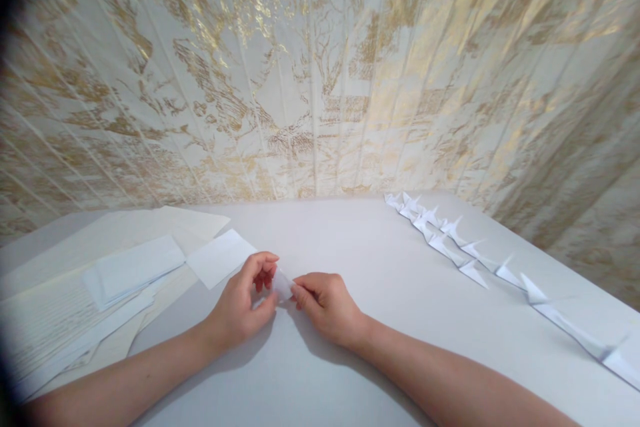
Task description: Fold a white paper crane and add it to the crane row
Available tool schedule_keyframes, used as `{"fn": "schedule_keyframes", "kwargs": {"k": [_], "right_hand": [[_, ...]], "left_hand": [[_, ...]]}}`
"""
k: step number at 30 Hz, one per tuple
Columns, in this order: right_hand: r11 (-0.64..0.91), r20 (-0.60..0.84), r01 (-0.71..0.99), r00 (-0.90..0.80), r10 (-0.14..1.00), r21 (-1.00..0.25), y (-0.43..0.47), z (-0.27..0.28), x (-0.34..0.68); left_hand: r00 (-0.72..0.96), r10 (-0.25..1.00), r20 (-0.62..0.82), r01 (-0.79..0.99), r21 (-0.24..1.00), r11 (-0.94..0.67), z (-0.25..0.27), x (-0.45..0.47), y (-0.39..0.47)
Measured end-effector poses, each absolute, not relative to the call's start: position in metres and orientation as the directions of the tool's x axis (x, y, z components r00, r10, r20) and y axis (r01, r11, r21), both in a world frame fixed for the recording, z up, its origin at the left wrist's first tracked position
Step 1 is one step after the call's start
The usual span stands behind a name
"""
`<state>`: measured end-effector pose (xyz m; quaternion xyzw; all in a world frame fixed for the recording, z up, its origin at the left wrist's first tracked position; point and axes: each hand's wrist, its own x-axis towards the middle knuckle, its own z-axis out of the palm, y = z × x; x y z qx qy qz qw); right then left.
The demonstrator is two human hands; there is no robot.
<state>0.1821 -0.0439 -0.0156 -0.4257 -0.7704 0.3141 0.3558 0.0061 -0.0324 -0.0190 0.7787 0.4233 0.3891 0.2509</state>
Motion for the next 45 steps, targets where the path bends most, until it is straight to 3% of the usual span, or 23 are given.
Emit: {"fn": "schedule_keyframes", "kwargs": {"k": [7,12,15,22,33,41,45], "right_hand": [[0.322,0.215,0.396,-0.292,0.932,-0.860,-0.0413,-0.0200,0.1842],[0.370,0.309,0.329,-0.221,0.925,-0.869,-0.0422,-0.0207,0.1840],[0.458,0.421,0.345,-0.180,0.889,-0.820,-0.0431,-0.0218,0.1842],[0.643,0.585,0.345,-0.270,0.765,-0.683,-0.0411,-0.0253,0.1858],[0.625,0.564,0.334,-0.268,0.781,-0.706,-0.0406,-0.0238,0.1862],[0.475,0.418,0.265,-0.245,0.875,-0.839,-0.0388,-0.0226,0.1861],[0.470,0.398,0.229,-0.299,0.868,-0.853,-0.0390,-0.0205,0.1866]], "left_hand": [[0.341,0.886,0.315,0.220,0.890,-0.401,-0.0182,0.0038,-0.0297],[0.339,0.907,0.248,0.088,0.952,-0.293,-0.0172,0.0062,-0.0302],[0.321,0.917,0.236,0.110,0.953,-0.283,-0.0189,0.0065,-0.0292],[0.311,0.922,0.232,0.161,0.943,-0.291,-0.0171,0.0056,-0.0294],[0.357,0.910,0.213,0.195,0.935,-0.296,-0.0176,0.0043,-0.0295],[0.363,0.898,0.250,0.194,0.922,-0.335,-0.0226,0.0030,-0.0294],[0.363,0.885,0.290,0.242,0.888,-0.391,-0.0241,0.0026,-0.0293]]}}
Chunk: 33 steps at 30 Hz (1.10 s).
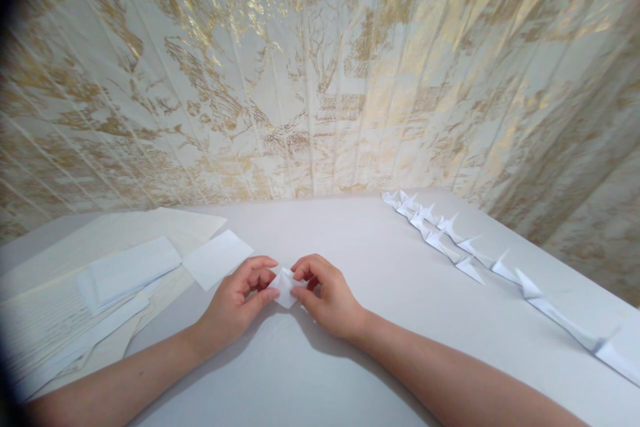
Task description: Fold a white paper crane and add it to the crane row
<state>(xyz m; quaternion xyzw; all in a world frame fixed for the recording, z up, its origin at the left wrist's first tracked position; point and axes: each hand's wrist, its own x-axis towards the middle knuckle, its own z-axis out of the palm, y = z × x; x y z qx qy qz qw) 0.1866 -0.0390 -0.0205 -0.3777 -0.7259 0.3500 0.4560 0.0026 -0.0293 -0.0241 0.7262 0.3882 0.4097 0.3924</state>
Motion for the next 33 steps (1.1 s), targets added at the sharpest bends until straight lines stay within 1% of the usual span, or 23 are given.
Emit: {"fn": "schedule_keyframes", "kwargs": {"k": [3,7,10,14,17,20,22,25,27,28,30,32,33], "right_hand": [[0.503,0.426,0.240,-0.308,0.851,-0.831,-0.039,-0.020,0.186],[0.535,0.454,0.285,-0.303,0.838,-0.795,-0.040,-0.018,0.185],[0.583,0.495,0.300,-0.322,0.807,-0.755,-0.042,-0.018,0.185],[0.629,0.536,0.290,-0.341,0.772,-0.721,-0.043,-0.019,0.186],[0.596,0.525,0.271,-0.294,0.799,-0.756,-0.043,-0.021,0.187],[0.449,0.400,0.232,-0.228,0.888,-0.863,-0.041,-0.023,0.186],[0.352,0.306,0.198,-0.231,0.924,-0.915,-0.040,-0.024,0.184],[0.243,0.197,0.133,-0.288,0.937,-0.961,-0.040,-0.025,0.181],[0.203,0.162,0.104,-0.311,0.937,-0.974,-0.041,-0.025,0.179],[0.207,0.166,0.105,-0.305,0.938,-0.973,-0.042,-0.025,0.179],[0.276,0.229,0.156,-0.264,0.937,-0.948,-0.044,-0.025,0.178],[0.403,0.352,0.269,-0.218,0.910,-0.875,-0.045,-0.024,0.179],[0.475,0.425,0.332,-0.214,0.880,-0.815,-0.045,-0.023,0.180]], "left_hand": [[0.349,0.863,0.366,0.313,0.822,-0.476,-0.023,0.002,-0.030],[0.401,0.766,0.503,0.363,0.681,-0.637,-0.019,0.001,-0.031],[0.450,0.740,0.500,0.387,0.638,-0.666,-0.014,0.002,-0.031],[0.503,0.769,0.394,0.405,0.679,-0.612,-0.010,0.004,-0.028],[0.432,0.824,0.366,0.396,0.744,-0.538,-0.011,0.003,-0.026],[0.337,0.870,0.361,0.332,0.818,-0.469,-0.012,0.002,-0.025],[0.300,0.884,0.359,0.282,0.852,-0.441,-0.012,0.002,-0.026],[0.303,0.892,0.336,0.255,0.873,-0.415,-0.012,0.003,-0.026],[0.335,0.883,0.328,0.252,0.872,-0.419,-0.012,0.004,-0.026],[0.351,0.876,0.330,0.247,0.870,-0.427,-0.012,0.003,-0.026],[0.381,0.864,0.330,0.230,0.871,-0.434,-0.012,0.002,-0.026],[0.407,0.856,0.318,0.212,0.879,-0.427,-0.013,0.000,-0.026],[0.416,0.855,0.310,0.210,0.882,-0.421,-0.013,-0.001,-0.025]]}}
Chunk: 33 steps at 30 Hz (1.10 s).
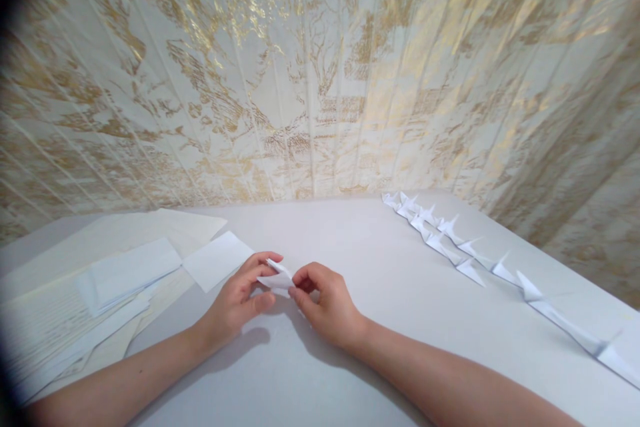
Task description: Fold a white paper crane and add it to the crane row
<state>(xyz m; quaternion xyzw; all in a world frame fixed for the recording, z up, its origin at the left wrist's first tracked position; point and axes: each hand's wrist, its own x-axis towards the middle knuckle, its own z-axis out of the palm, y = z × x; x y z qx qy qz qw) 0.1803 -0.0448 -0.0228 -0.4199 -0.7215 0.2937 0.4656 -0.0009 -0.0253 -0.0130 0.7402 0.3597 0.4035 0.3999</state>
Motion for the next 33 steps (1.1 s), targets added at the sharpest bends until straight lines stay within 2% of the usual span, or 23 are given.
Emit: {"fn": "schedule_keyframes", "kwargs": {"k": [3,6,10,14,17,20,24,28,33], "right_hand": [[0.669,0.613,0.452,-0.288,0.736,-0.591,-0.044,-0.021,0.185],[0.777,0.698,0.472,-0.383,0.606,-0.416,-0.041,-0.019,0.190],[0.826,0.741,0.511,-0.455,0.494,-0.238,-0.039,-0.017,0.193],[0.828,0.754,0.538,-0.475,0.453,-0.157,-0.039,-0.017,0.194],[0.827,0.750,0.540,-0.479,0.456,-0.157,-0.039,-0.018,0.194],[0.824,0.741,0.530,-0.469,0.481,-0.200,-0.039,-0.018,0.193],[0.806,0.730,0.503,-0.415,0.543,-0.313,-0.040,-0.019,0.191],[0.759,0.693,0.469,-0.352,0.630,-0.452,-0.042,-0.020,0.188],[0.688,0.638,0.435,-0.282,0.717,-0.581,-0.044,-0.019,0.184]], "left_hand": [[0.412,0.866,0.284,0.237,0.884,-0.402,-0.012,-0.003,-0.025],[0.351,0.902,0.251,0.299,0.883,-0.362,-0.007,-0.001,-0.026],[0.234,0.938,0.255,0.365,0.872,-0.328,-0.001,0.003,-0.030],[0.237,0.934,0.266,0.369,0.865,-0.340,-0.001,0.003,-0.031],[0.272,0.932,0.240,0.367,0.869,-0.331,-0.002,0.003,-0.031],[0.284,0.945,0.163,0.304,0.919,-0.250,-0.001,0.005,-0.032],[0.259,0.964,0.063,0.128,0.987,-0.099,-0.003,0.010,-0.034],[0.273,0.960,-0.067,-0.081,0.992,0.093,-0.003,0.013,-0.035],[0.273,0.948,-0.161,-0.152,0.966,0.208,0.002,0.015,-0.034]]}}
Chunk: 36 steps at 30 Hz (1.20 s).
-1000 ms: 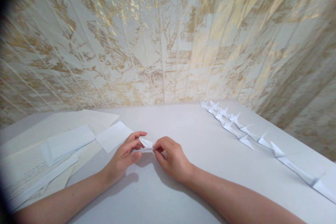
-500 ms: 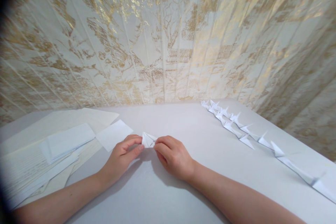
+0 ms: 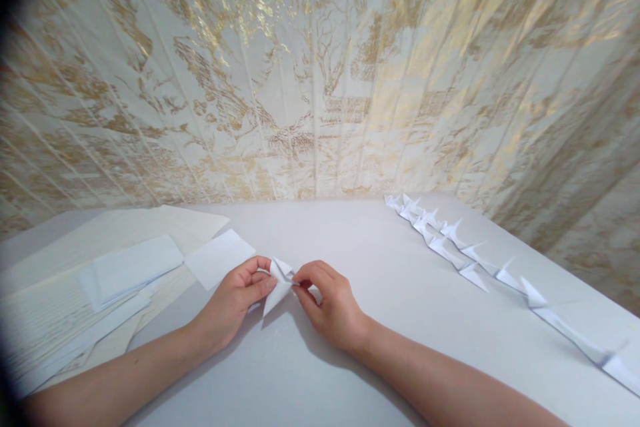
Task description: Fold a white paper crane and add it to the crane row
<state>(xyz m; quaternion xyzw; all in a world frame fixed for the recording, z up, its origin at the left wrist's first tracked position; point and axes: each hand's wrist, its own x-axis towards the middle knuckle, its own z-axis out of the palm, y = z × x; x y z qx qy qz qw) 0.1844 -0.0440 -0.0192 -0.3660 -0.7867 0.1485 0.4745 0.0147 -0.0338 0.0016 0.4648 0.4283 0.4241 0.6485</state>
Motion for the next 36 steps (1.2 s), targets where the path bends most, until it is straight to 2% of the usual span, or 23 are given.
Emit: {"fn": "schedule_keyframes", "kwargs": {"k": [5,9,17,20,24,28,31,36], "right_hand": [[0.640,0.608,0.416,-0.227,0.761,-0.646,-0.044,-0.020,0.184],[0.643,0.609,0.411,-0.231,0.759,-0.646,-0.043,-0.020,0.184],[0.669,0.636,0.402,-0.235,0.735,-0.625,-0.044,-0.018,0.183],[0.675,0.640,0.392,-0.237,0.731,-0.625,-0.045,-0.019,0.184],[0.673,0.629,0.378,-0.252,0.736,-0.636,-0.046,-0.018,0.183],[0.648,0.601,0.372,-0.249,0.759,-0.664,-0.047,-0.017,0.181],[0.631,0.587,0.369,-0.238,0.774,-0.682,-0.047,-0.017,0.181],[0.578,0.550,0.371,-0.191,0.813,-0.726,-0.045,-0.021,0.182]], "left_hand": [[0.271,0.946,-0.177,-0.130,0.967,0.218,0.001,0.016,-0.032],[0.250,0.958,-0.142,-0.092,0.981,0.170,0.000,0.015,-0.031],[0.217,0.959,-0.180,-0.059,0.979,0.197,0.001,0.018,-0.031],[0.145,0.986,-0.089,0.023,0.996,0.086,0.000,0.016,-0.030],[0.018,0.984,0.177,0.246,0.953,-0.176,-0.001,0.009,-0.027],[0.118,0.891,0.438,0.379,0.810,-0.448,0.000,0.005,-0.028],[0.239,0.850,0.470,0.401,0.749,-0.527,0.001,0.004,-0.030],[0.368,0.836,0.408,0.377,0.756,-0.535,0.001,-0.001,-0.032]]}}
